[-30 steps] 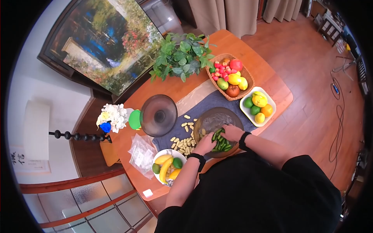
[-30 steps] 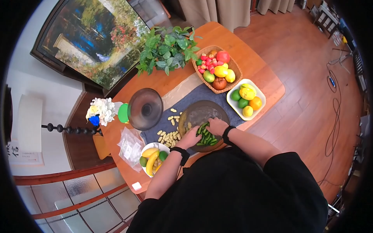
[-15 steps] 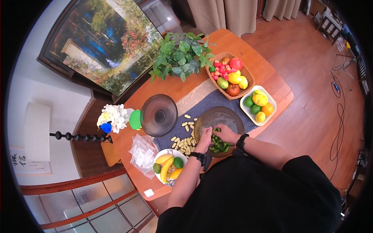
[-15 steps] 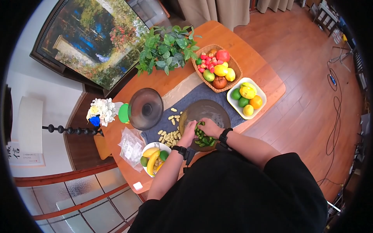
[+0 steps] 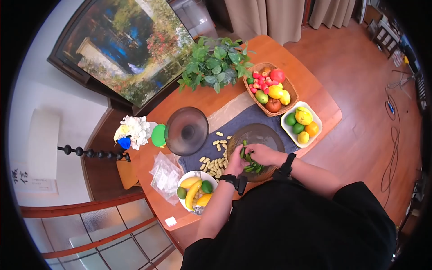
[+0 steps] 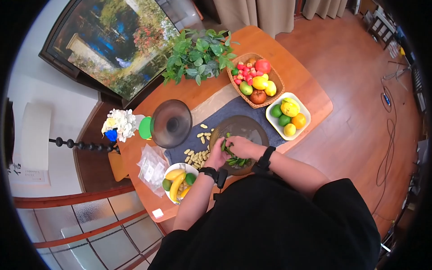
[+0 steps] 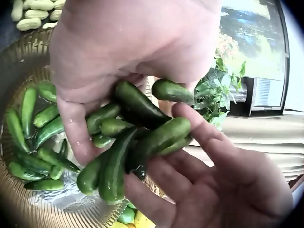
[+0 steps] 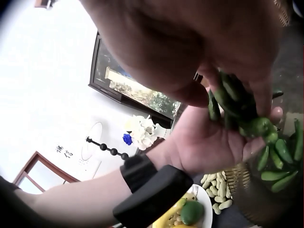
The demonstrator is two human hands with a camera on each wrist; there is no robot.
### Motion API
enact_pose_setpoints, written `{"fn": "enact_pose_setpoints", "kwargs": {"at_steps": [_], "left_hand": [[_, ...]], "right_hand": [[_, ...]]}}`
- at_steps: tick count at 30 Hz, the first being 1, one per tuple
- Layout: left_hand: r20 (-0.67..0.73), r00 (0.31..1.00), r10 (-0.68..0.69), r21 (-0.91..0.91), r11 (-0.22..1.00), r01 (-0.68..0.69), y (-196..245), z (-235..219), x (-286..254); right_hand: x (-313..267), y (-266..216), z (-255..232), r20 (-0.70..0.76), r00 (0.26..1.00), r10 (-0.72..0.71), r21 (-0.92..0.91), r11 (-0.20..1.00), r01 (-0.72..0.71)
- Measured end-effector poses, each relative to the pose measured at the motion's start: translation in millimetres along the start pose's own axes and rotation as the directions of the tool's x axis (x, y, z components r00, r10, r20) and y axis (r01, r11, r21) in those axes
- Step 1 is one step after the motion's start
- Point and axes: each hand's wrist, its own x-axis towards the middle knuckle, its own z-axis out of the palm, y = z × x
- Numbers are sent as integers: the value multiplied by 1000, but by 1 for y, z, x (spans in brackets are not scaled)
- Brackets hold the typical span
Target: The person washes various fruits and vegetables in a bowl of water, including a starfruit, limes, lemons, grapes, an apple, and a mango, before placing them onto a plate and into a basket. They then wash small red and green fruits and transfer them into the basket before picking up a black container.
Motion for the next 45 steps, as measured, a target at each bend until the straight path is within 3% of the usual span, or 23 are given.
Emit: {"fn": "enact_pose_setpoints", "kwargs": {"at_steps": [1,3,4,7,8,12,14,15,17,18,19,21,22,25,26,28,38,41,43,44,45], "left_hand": [[-4,1000,3,-10,1000,-4,-3,4,-3],[-137,968,213,449,884,-131,-5,17,-14],[-167,964,208,541,836,-87,-3,20,-18],[-112,978,176,590,804,-78,9,17,-30],[-119,954,277,601,784,-153,12,15,-34],[-176,914,367,500,833,-238,38,-35,-33],[-265,794,547,667,699,-259,45,-79,-18],[-260,796,547,669,696,-260,46,-89,-14],[-334,911,242,603,798,8,43,-99,-10],[-285,951,122,636,766,93,42,-95,-12],[-280,953,119,639,764,92,42,-91,-13],[-127,982,-141,505,843,186,42,-85,-12],[-53,978,-201,439,875,203,42,-84,-11],[60,963,-264,284,929,237,37,-78,-3],[63,962,-267,285,928,239,37,-77,-1],[175,956,-234,98,971,219,36,-74,2],[117,963,-242,188,958,218,36,-77,17],[39,983,-179,110,979,174,40,-76,13],[-243,969,40,510,855,92,47,-83,7],[-242,962,126,445,896,-5,49,-88,2],[-246,961,126,445,896,-4,51,-93,-5]], "right_hand": [[-2,2,-4,5,1000,3,-10,1000,-3],[-7,9,-10,5,999,49,-105,993,-48],[-8,14,-13,-2,996,91,-137,986,-91],[-12,25,-21,-20,991,131,-211,968,-132],[-13,30,-23,-29,990,135,-171,975,-138],[-19,31,-32,-54,985,163,-117,979,-169],[-21,35,-32,-58,980,190,-81,978,-194],[-22,38,-33,-60,975,215,-49,975,-218],[-22,46,-30,-75,981,179,-80,979,-185],[-23,48,-29,-81,986,143,-114,982,-151],[-25,49,-28,-86,985,147,-113,981,-156],[-27,52,-26,-86,985,150,-113,981,-159],[-28,54,-25,-91,984,154,-112,980,-164],[-33,58,-26,-88,982,166,-109,978,-175],[-35,59,-27,-80,982,170,-109,978,-178],[-38,62,-27,-73,981,177,-109,977,-184],[-44,73,-24,-87,982,167,-113,978,-176],[-43,68,-27,-88,984,153,-117,980,-163],[-41,67,-26,-91,985,147,-108,982,-157],[-40,68,-26,-97,985,141,-111,982,-152],[-39,70,-26,-102,986,134,-115,983,-146]]}}
